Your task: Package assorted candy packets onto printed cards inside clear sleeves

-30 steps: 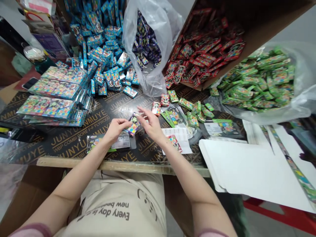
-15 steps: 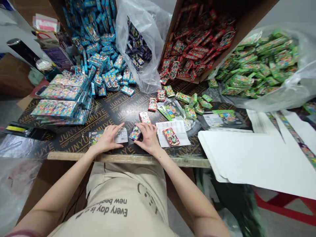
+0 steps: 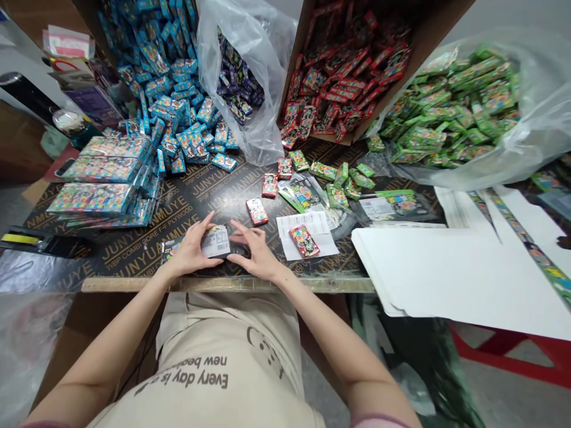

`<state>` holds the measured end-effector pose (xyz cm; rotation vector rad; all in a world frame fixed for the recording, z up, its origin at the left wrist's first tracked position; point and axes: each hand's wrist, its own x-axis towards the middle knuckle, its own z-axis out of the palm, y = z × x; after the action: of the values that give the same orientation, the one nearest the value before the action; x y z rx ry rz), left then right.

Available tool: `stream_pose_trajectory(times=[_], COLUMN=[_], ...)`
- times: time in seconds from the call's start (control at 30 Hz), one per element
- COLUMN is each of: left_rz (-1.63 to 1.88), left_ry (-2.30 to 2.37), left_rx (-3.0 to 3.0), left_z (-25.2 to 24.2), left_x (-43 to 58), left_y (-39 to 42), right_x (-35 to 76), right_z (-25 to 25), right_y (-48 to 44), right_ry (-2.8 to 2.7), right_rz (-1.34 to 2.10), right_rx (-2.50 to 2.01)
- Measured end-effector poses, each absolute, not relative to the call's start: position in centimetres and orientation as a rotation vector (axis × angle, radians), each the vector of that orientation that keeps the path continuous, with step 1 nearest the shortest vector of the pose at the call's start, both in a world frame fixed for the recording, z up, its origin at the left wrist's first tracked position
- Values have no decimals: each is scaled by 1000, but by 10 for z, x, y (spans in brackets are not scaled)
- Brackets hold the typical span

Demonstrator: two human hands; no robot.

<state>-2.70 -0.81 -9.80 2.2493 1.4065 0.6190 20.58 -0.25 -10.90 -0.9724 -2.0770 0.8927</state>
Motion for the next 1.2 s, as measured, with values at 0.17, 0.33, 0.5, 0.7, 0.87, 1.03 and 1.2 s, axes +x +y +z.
stream_pose_trajectory(times=[0.17,0.33,0.5,0.7,0.87,1.03,1.2], left_rz=[492,583,1031,946,910,649,356], left_ry=[1400,1473,1307,1099,1214,1495,1506], left_rx=[2307,2233,1277,768,1092,2056,2377], left_z=[-107,-106,-83,-70,-75,-87,-103], left_x=[-26,-18,3,21,17,-18,-40], left_y=[-6,-4,-4,-9,-8,-9,-14], right_x=[219,229,204,201,212,224,227], right_z=[-102,-99,-94,-89,-77,-93,-117], right_y=[46,94,56,7,1,8,8], right_ry=[-2160,-2416,-1897,-1914,-2142,-2160,-2255], right_rz=[591,575,1148,1124,692,441,525], right_rx=[-1188,-1232,-764,-786,-911,-1111,-1142])
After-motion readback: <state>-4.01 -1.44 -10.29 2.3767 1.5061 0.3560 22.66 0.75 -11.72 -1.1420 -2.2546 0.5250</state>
